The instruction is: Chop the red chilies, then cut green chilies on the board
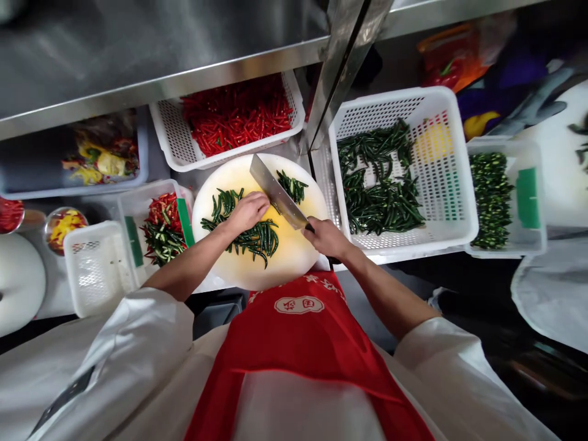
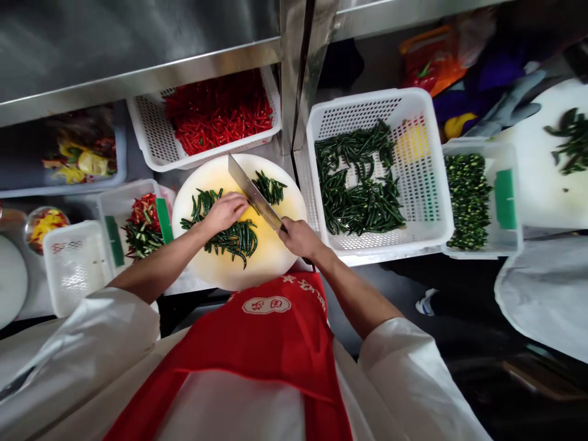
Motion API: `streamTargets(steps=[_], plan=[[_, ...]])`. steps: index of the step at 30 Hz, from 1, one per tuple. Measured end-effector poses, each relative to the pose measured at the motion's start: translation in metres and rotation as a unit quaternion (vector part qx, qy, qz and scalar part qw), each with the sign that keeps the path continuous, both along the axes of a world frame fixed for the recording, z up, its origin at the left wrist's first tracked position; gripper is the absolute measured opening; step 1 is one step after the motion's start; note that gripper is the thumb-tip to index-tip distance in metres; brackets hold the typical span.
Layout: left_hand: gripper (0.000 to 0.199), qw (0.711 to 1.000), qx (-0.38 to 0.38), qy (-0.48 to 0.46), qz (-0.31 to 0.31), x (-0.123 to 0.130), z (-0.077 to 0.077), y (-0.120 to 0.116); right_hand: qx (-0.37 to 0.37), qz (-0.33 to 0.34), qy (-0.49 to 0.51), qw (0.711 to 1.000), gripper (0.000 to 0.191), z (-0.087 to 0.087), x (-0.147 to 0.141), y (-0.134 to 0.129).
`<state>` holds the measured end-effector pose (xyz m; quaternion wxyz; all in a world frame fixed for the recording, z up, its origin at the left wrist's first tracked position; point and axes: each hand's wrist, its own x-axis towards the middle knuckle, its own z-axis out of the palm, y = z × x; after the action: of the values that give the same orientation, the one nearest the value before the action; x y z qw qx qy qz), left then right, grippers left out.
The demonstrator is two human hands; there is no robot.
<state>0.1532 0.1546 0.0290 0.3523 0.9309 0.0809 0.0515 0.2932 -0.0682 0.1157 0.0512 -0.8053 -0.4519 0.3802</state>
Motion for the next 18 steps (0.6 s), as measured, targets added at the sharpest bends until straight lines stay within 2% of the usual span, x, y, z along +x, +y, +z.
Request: streamTargets(steps=[2, 4, 6, 9, 12, 15, 18], plan=[[0.025, 1.000, 0.008, 0.028, -0.003, -0.007, 0.009, -0.004, 0.020, 0.005, -0.002, 1.000, 0.021, 0.008, 0.003, -0.011], [0.021, 0.995, 0.031, 0.082, -0.041, -0.014, 0.014, -0.009, 0.030, 0.020, 0.002, 0.999, 0.022, 0.016, 0.003, -0.025], [0.016, 0.986, 0.054, 0.135, -0.077, -0.019, 0.015, -0.012, 0.023, 0.041, 0.011, 0.999, 0.021, 0.022, 0.002, -0.037], [0.009, 0.981, 0.066, 0.166, -0.081, -0.018, 0.016, -0.013, 0.006, 0.056, 0.017, 0.998, 0.020, 0.022, 0.001, -0.047], [0.008, 0.986, 0.044, 0.142, -0.070, -0.010, 0.023, -0.011, 0.011, 0.045, 0.005, 0.999, 0.020, 0.017, 0.003, -0.051], [0.018, 0.997, 0.011, 0.066, -0.034, -0.001, 0.035, -0.008, 0.018, 0.028, -0.004, 0.999, 0.020, 0.015, 0.006, -0.053], [0.025, 0.999, 0.033, 0.007, -0.035, 0.004, 0.038, -0.009, 0.021, 0.002, 0.003, 1.000, 0.020, 0.016, 0.006, -0.056]])
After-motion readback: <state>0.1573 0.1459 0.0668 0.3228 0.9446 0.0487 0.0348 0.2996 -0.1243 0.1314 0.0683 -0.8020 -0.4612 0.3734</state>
